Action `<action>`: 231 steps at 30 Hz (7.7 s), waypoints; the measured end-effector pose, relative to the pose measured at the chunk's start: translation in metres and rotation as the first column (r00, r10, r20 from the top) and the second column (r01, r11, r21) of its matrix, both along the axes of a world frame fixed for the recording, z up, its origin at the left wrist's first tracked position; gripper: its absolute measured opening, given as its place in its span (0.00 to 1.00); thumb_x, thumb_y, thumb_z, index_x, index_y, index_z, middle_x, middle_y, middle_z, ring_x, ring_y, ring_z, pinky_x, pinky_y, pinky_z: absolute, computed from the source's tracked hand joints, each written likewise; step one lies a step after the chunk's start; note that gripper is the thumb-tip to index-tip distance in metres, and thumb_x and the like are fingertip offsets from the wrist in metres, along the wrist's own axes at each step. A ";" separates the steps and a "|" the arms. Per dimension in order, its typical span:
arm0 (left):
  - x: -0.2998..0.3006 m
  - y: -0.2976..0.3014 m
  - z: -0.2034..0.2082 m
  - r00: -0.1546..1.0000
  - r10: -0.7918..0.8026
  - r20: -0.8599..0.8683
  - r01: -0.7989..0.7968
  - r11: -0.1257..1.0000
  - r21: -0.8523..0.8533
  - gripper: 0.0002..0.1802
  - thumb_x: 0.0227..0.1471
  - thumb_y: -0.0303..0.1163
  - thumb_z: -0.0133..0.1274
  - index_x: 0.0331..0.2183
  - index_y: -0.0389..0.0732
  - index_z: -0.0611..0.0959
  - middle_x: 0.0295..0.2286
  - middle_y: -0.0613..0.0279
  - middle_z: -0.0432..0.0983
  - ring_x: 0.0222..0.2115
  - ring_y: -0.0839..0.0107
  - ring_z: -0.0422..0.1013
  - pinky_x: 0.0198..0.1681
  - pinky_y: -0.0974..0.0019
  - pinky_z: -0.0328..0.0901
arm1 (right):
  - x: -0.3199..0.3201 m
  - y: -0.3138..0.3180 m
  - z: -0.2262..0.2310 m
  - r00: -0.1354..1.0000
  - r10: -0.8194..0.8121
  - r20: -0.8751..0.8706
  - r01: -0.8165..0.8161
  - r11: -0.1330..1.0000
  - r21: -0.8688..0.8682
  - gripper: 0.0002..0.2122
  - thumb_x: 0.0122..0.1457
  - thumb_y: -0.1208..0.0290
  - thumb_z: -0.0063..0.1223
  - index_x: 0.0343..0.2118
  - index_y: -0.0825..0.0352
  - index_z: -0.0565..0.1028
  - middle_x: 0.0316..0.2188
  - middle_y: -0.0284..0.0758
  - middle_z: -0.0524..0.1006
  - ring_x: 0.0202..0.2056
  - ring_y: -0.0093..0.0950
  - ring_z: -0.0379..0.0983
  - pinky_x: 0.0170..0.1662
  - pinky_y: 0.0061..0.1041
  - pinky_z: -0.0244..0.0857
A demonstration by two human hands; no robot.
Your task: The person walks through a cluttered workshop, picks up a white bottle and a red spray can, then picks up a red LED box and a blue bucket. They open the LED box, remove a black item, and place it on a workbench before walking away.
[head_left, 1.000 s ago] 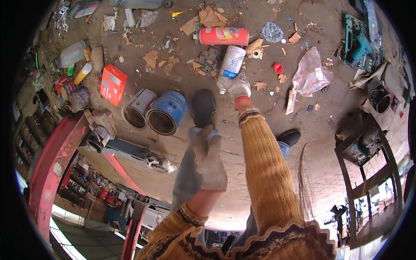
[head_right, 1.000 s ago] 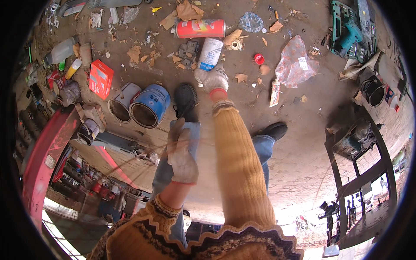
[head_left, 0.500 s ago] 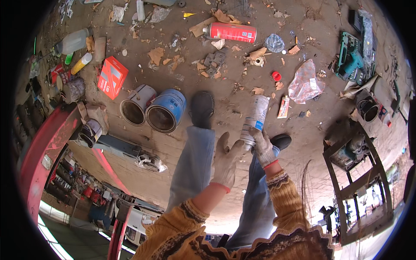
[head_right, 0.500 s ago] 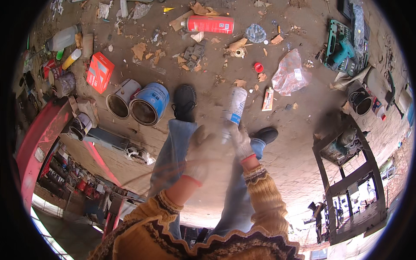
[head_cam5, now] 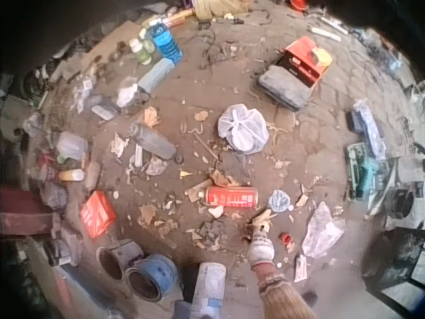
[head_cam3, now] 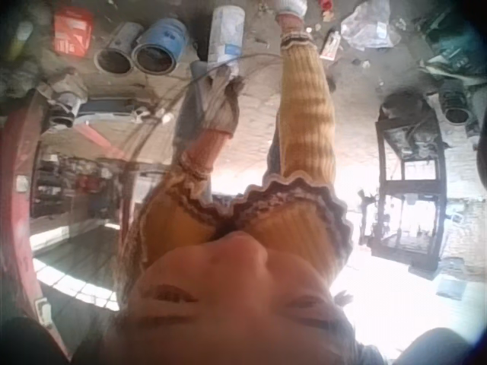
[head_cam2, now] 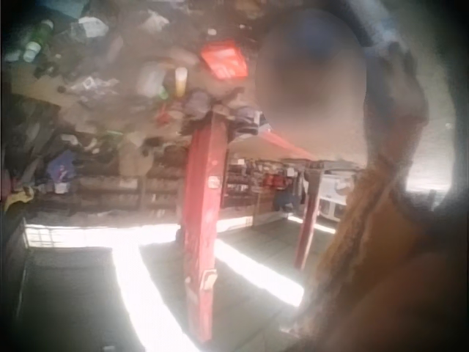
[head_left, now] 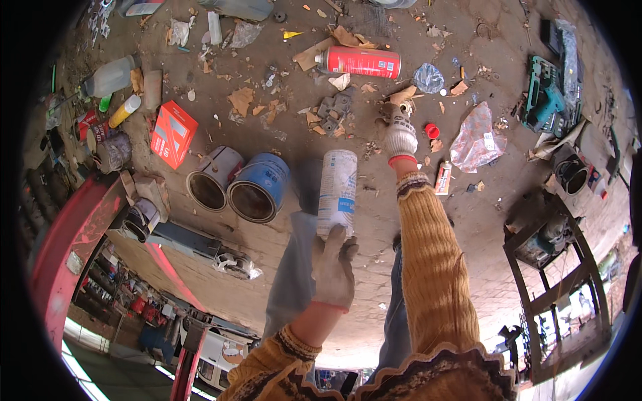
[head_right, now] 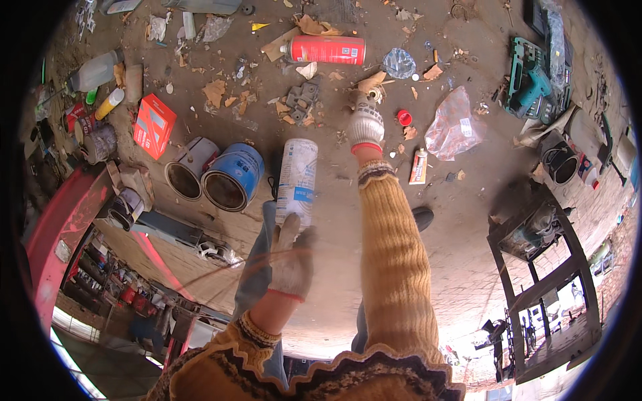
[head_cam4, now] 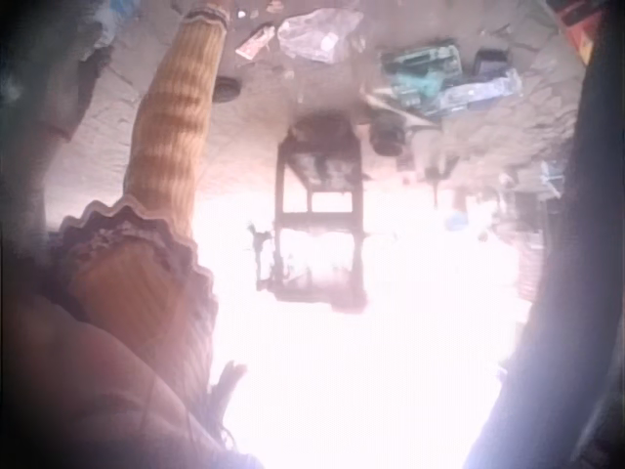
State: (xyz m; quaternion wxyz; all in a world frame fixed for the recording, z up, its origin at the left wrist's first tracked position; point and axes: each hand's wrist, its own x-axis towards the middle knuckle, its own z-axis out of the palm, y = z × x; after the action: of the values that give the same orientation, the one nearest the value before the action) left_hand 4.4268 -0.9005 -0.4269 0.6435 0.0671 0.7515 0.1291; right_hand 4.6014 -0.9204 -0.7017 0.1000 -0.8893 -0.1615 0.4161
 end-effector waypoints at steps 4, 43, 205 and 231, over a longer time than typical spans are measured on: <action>0.001 -0.006 -0.005 1.000 -0.011 0.012 0.010 0.999 0.041 0.26 0.57 0.32 0.60 0.53 0.41 0.68 0.42 0.65 0.70 0.38 0.76 0.69 0.41 0.71 0.66 | 0.006 0.026 -0.001 0.997 0.051 0.052 -0.045 0.994 -0.098 0.26 0.55 0.67 0.59 0.58 0.62 0.70 0.58 0.54 0.69 0.53 0.49 0.73 0.53 0.44 0.71; 0.000 -0.025 -0.016 0.995 0.038 0.089 -0.041 0.999 0.027 0.21 0.63 0.27 0.50 0.57 0.39 0.70 0.53 0.55 0.68 0.53 0.62 0.67 0.57 0.61 0.64 | 0.043 0.014 -0.008 0.873 0.125 -0.471 -0.257 0.939 -0.229 0.27 0.54 0.46 0.67 0.47 0.64 0.80 0.39 0.34 0.83 0.40 0.23 0.80 0.42 0.29 0.75; 0.039 0.006 0.379 0.301 -0.954 -0.003 0.775 0.243 0.583 0.16 0.48 0.35 0.67 0.39 0.37 0.86 0.47 0.60 0.76 0.48 0.62 0.73 0.52 0.61 0.69 | -0.054 -0.119 0.660 0.238 -0.433 -0.869 0.965 0.207 0.161 0.15 0.67 0.70 0.55 0.53 0.71 0.74 0.44 0.34 0.79 0.43 0.25 0.76 0.48 0.23 0.70; 0.089 -0.040 0.326 0.719 -0.648 0.251 0.589 0.760 0.275 0.12 0.58 0.22 0.56 0.45 0.34 0.81 0.42 0.61 0.77 0.41 0.75 0.72 0.48 0.71 0.68 | -0.018 -0.163 0.579 0.207 -0.465 -0.861 0.965 0.240 0.103 0.17 0.67 0.65 0.55 0.53 0.70 0.75 0.42 0.35 0.80 0.38 0.23 0.77 0.43 0.23 0.72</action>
State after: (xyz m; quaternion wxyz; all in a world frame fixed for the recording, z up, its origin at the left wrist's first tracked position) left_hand 4.5158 -0.9407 -0.1013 0.7576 0.3486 0.5515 -0.0192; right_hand 4.5835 -1.0830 -0.1230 0.6465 -0.5168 0.2376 0.5085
